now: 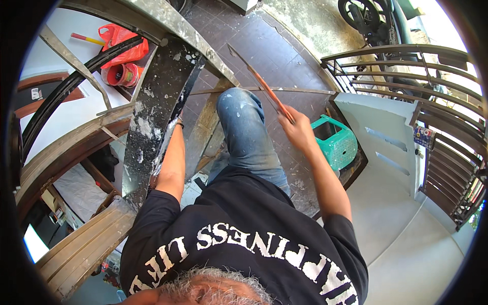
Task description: Sawing a piece of material using a hacksaw while supporting it on a ladder.
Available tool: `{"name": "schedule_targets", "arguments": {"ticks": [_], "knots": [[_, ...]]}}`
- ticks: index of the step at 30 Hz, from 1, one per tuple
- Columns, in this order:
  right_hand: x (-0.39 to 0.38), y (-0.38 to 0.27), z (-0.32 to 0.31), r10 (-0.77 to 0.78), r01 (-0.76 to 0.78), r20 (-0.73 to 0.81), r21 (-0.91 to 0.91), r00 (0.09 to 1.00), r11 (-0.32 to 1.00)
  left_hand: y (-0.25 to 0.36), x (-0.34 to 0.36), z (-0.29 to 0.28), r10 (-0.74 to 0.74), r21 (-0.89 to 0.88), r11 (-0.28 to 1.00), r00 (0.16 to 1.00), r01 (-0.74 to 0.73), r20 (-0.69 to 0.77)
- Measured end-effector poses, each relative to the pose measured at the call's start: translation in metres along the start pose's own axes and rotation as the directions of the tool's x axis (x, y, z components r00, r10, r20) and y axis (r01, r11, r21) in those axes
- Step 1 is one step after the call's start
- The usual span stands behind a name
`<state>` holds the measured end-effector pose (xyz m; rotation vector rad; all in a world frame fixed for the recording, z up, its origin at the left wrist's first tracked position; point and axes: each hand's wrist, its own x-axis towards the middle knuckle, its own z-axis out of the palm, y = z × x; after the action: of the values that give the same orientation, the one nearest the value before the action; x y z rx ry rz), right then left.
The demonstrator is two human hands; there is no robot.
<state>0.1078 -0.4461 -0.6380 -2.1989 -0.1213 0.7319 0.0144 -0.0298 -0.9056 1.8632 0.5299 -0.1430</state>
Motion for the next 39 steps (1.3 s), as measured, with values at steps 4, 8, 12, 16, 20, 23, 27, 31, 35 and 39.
{"name": "schedule_targets", "arguments": {"ticks": [4,8,12,16,20,23,27,31,35,39], "knots": [[-0.012,-0.01,0.008,-0.101,0.1,-0.041,-0.016,0.994,0.995,-0.003,0.0,-0.003,-0.017,0.03,0.999,1.0,0.017,-0.013],[-0.107,-0.012,-0.051,0.262,-0.267,0.081,0.06,0.962,0.962,-0.01,-0.001,0.0,-0.04,0.057,0.997,0.999,0.042,-0.037],[-0.087,-0.019,-0.043,0.128,-0.131,0.055,0.053,0.99,0.99,-0.011,0.005,0.003,-0.05,0.07,0.996,0.996,0.055,-0.071],[0.038,-0.001,0.015,0.025,-0.025,-0.004,0.003,1.0,1.0,0.008,0.001,0.014,-0.048,0.085,0.995,0.997,0.054,-0.065],[0.031,0.005,0.018,-0.116,0.117,0.017,-0.115,0.993,0.986,0.013,0.009,0.001,-0.041,0.117,0.992,0.994,0.053,-0.096],[-0.065,0.006,-0.026,0.057,-0.06,0.052,0.052,0.997,0.997,0.006,0.006,0.005,-0.074,0.145,0.985,0.991,0.09,-0.108],[-0.07,-0.011,-0.046,0.172,-0.181,0.115,0.07,0.978,0.981,0.003,0.015,-0.008,-0.075,0.186,0.977,0.986,0.102,-0.15],[0.051,0.019,0.024,-0.04,0.042,-0.022,0.112,0.999,0.993,0.028,0.023,0.008,-0.056,0.211,0.974,0.99,0.083,-0.132],[0.034,0.017,0.02,-0.159,0.16,0.007,-0.036,0.987,0.987,0.032,0.026,0.004,-0.056,0.25,0.964,0.987,0.094,-0.153],[-0.093,0.003,-0.043,0.159,-0.165,0.097,0.057,0.982,0.985,0.02,0.028,0.004,-0.073,0.275,0.953,0.978,0.125,-0.194]]}}
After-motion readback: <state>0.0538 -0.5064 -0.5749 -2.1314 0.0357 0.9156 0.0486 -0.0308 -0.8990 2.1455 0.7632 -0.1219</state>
